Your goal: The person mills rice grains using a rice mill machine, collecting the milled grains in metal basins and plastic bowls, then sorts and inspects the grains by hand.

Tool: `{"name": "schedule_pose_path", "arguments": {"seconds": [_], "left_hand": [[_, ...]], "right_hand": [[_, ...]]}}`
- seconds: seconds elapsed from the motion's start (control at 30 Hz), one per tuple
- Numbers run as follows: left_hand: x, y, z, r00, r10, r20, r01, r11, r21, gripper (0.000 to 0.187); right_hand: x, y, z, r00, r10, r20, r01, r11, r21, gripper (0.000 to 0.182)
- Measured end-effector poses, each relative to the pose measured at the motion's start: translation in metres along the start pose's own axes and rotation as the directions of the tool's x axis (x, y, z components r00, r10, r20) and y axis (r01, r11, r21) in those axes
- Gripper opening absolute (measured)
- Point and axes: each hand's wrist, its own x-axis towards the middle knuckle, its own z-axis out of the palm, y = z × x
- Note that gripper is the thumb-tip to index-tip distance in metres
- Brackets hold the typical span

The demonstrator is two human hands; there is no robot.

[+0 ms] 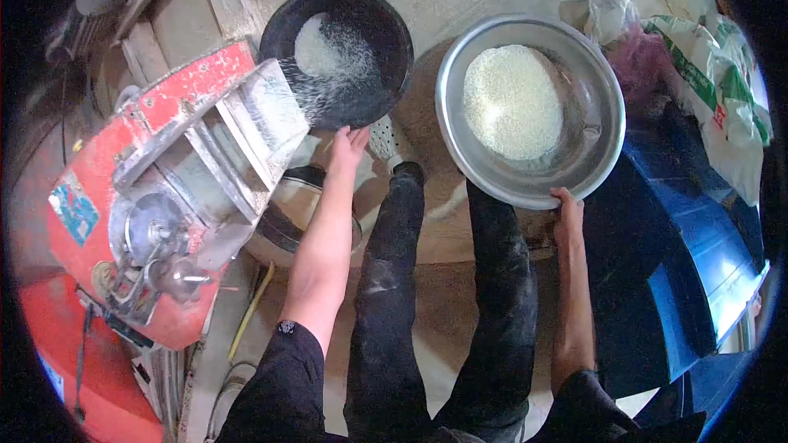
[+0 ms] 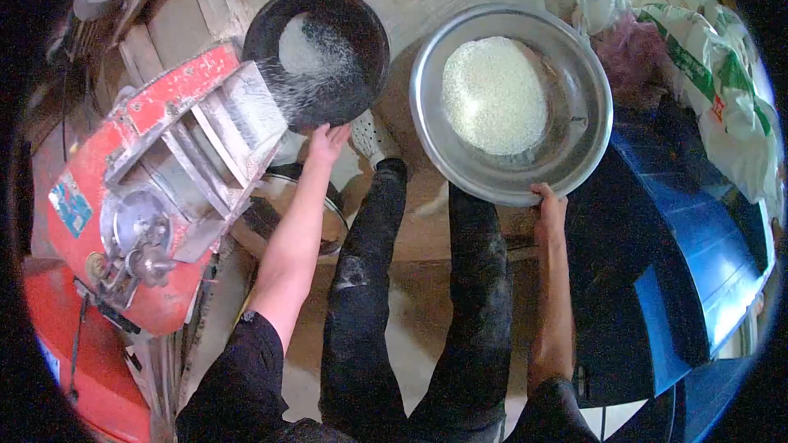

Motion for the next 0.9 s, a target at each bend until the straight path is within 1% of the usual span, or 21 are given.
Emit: {"name": "schedule_pose_path", "arguments": {"seconds": [0.03, 0.07, 0.1, 0.13, 0.17, 0.2, 0.23, 0.3, 0.33, 0.37, 0.4, 0.43, 0.47, 0.5, 0.53, 0.6, 0.67, 0.73, 0.77, 0.83, 0.9], "left_hand": [[-0.026, 0.001, 0.004, 0.999, 0.037, 0.004, -0.037, 0.986, 0.160, 0.038], [-0.050, 0.005, 0.004, 0.997, 0.078, 0.014, -0.079, 0.945, 0.316, 0.040], [-0.059, 0.008, -0.002, 0.994, 0.093, 0.063, -0.111, 0.903, 0.416, 0.045], [-0.086, 0.011, 0.004, 0.992, 0.101, 0.075, -0.123, 0.892, 0.434, 0.045], [-0.113, 0.011, 0.011, 0.981, 0.127, 0.148, -0.189, 0.812, 0.552, 0.049], [-0.145, 0.010, 0.023, 0.965, 0.137, 0.224, -0.253, 0.715, 0.652, 0.054], [-0.175, 0.011, 0.037, 0.962, 0.128, 0.241, -0.261, 0.698, 0.667, 0.054], [-0.235, 0.011, 0.068, 0.908, 0.034, 0.418, -0.327, 0.681, 0.655, 0.064], [-0.264, 0.012, 0.082, 0.839, -0.032, 0.544, -0.336, 0.755, 0.563, 0.074], [-0.288, 0.012, 0.095, 0.771, 0.026, 0.637, -0.442, 0.740, 0.506, 0.075], [-0.304, 0.011, 0.101, 0.692, 0.083, 0.717, -0.538, 0.722, 0.436, 0.076], [-0.320, 0.017, 0.107, 0.682, 0.151, 0.716, -0.586, 0.698, 0.411, 0.070], [-0.343, 0.022, 0.110, 0.708, 0.191, 0.680, -0.549, 0.755, 0.359, 0.062], [-0.383, 0.030, 0.128, 0.740, 0.172, 0.650, -0.508, 0.776, 0.373, 0.058], [-0.403, 0.034, 0.128, 0.780, 0.263, 0.568, -0.544, 0.733, 0.409, 0.061], [-0.452, 0.047, 0.134, 0.672, 0.268, 0.691, -0.686, 0.576, 0.444, 0.066], [-0.509, 0.051, 0.144, 0.557, 0.342, 0.756, -0.802, 0.458, 0.383, 0.066], [-0.579, 0.052, 0.168, 0.524, 0.346, 0.778, -0.834, 0.395, 0.386, 0.066], [-0.603, 0.053, 0.171, 0.480, 0.315, 0.819, -0.856, 0.373, 0.358, 0.066], [-0.653, 0.053, 0.177, 0.443, 0.318, 0.838, -0.888, 0.288, 0.360, 0.064], [-0.703, 0.050, 0.187, 0.380, 0.230, 0.896, -0.908, 0.277, 0.314, 0.065]], "right_hand": [[-0.013, -0.005, 0.002, 0.999, -0.041, -0.007, 0.041, 0.999, 0.024, 0.028], [-0.018, -0.002, -0.001, 0.999, -0.040, -0.007, 0.040, 0.998, 0.047, 0.028], [-0.023, 0.004, -0.003, 1.000, -0.006, 0.005, 0.006, 0.998, 0.057, 0.030], [-0.034, 0.003, -0.005, 0.999, 0.031, 0.014, -0.032, 0.997, 0.066, 0.032], [-0.045, 0.002, -0.008, 0.999, 0.035, 0.008, -0.036, 0.995, 0.093, 0.032], [-0.060, -0.006, -0.010, 0.997, 0.046, 0.067, -0.051, 0.996, 0.071, 0.034], [-0.075, -0.016, -0.013, 0.991, 0.056, 0.120, -0.062, 0.997, 0.047, 0.036], [-0.108, -0.043, -0.014, 0.991, 0.039, 0.127, -0.051, 0.994, 0.095, 0.036], [-0.126, -0.053, -0.015, 0.988, 0.025, 0.149, -0.044, 0.992, 0.121, 0.036], [-0.145, -0.065, -0.017, 0.993, 0.050, 0.106, -0.057, 0.996, 0.063, 0.033], [-0.161, -0.071, -0.019, 0.994, 0.061, 0.089, -0.068, 0.995, 0.077, 0.033], [-0.177, -0.075, -0.022, 0.987, 0.064, 0.145, -0.084, 0.988, 0.131, 0.032], [-0.193, -0.074, -0.027, 0.978, 0.062, 0.197, -0.100, 0.977, 0.188, 0.031], [-0.199, -0.073, -0.032, 0.973, -0.007, 0.230, -0.046, 0.973, 0.226, 0.031], [-0.217, -0.071, -0.040, 0.967, 0.060, 0.249, -0.109, 0.976, 0.188, 0.032], [-0.257, -0.071, -0.046, 0.981, -0.037, 0.193, -0.021, 0.956, 0.293, 0.037], [-0.300, -0.078, -0.058, 0.987, -0.029, 0.156, -0.031, 0.929, 0.370, 0.040], [-0.334, -0.115, -0.093, 0.975, -0.083, 0.204, -0.014, 0.902, 0.432, 0.040], [-0.351, -0.117, -0.102, 0.971, -0.115, 0.212, 0.000, 0.879, 0.477, 0.039], [-0.387, -0.121, -0.125, 0.965, -0.157, 0.209, 0.010, 0.822, 0.570, 0.038], [-0.415, -0.118, -0.153, 0.958, -0.222, 0.179, 0.060, 0.770, 0.636, 0.037]]}}
